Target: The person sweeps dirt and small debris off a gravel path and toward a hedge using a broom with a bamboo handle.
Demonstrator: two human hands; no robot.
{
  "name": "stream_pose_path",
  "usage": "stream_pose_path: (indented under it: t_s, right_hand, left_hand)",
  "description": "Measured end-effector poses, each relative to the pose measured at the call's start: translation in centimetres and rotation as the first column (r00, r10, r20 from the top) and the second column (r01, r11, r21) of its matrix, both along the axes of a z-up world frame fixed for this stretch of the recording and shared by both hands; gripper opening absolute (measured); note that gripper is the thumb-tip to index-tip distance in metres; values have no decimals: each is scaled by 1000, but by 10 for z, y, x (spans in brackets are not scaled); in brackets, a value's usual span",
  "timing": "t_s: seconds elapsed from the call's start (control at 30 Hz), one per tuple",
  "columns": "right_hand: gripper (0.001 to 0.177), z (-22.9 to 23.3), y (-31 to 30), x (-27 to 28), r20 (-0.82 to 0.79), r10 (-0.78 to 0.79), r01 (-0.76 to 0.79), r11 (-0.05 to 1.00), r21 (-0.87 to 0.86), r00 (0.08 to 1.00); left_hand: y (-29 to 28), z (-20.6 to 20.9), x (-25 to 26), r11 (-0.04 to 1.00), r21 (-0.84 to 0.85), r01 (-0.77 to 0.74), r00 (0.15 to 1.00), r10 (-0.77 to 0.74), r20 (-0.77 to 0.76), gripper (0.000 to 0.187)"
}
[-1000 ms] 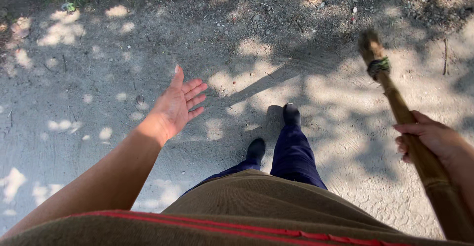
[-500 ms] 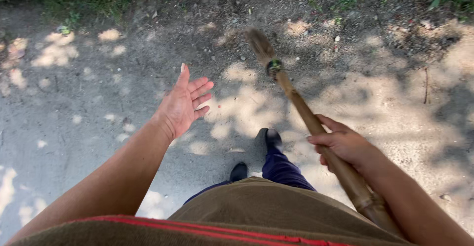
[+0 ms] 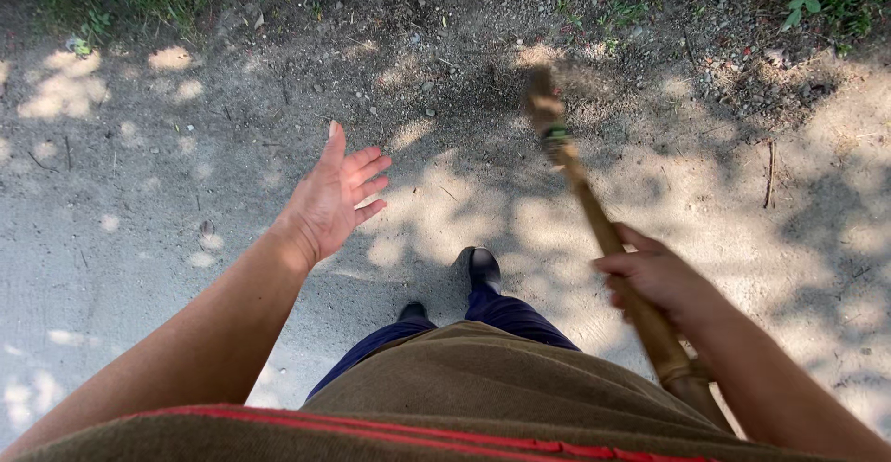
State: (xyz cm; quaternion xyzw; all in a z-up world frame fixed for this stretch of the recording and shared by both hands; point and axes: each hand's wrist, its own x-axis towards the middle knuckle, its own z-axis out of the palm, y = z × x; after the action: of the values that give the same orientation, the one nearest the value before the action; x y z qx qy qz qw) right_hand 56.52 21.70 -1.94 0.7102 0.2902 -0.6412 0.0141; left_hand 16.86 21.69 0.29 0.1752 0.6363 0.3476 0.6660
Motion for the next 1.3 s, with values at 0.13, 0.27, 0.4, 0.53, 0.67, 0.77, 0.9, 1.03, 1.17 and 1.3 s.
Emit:
stream_pose_path:
  t_s: [0.13,0.27,0.4,0.53,0.67,0.77,0.9,1.03,1.17,1.3]
  right_hand:
    - [85,32,11,-74,-65,181,-185,979,-81,981]
    - [87,57,18,-98,-96,294,-298,954,-34,951]
    - [80,58,34,-79,24,96,-95,995,-40,995]
    - [79,37,51,-45,136,-70,64,997,49,988]
    - [79,13,55,-43,109,-101,89,990,110,989]
    - [79,10,34,-111,163,-7,-3,998,59,987]
    - [80,19,-5,-244,32,139,-137,988,-66,990]
    - [86,45,-12,-308,-95,136,-140,989,-39,986]
    - [87,64,-21,-318,-55,76,-78,996,-31,996]
    - [80,69,-9,-287,36,54,-55,998,40,998]
  left_hand:
    - [13,3,0,999,28,17,1000,-17,-4,105]
    - [14,4,-21,997,76,-26,999,23,39,107]
    - [2,-2,-45,999,13,-47,999,47,-12,105]
    - [-12,-13,-81,997,-3,-72,997,72,36,103]
    - [-22,-20,-133,995,-1,-97,994,97,44,101]
    - [-33,-20,-178,993,-28,-115,992,116,45,101]
    - [-46,-17,-229,991,-63,-120,992,122,30,99]
    - [-42,-16,-270,998,-26,-63,997,64,37,100]
    - [-34,-15,-289,998,30,-51,994,48,96,101]
    - [-30,-14,-300,990,75,-116,985,104,140,100]
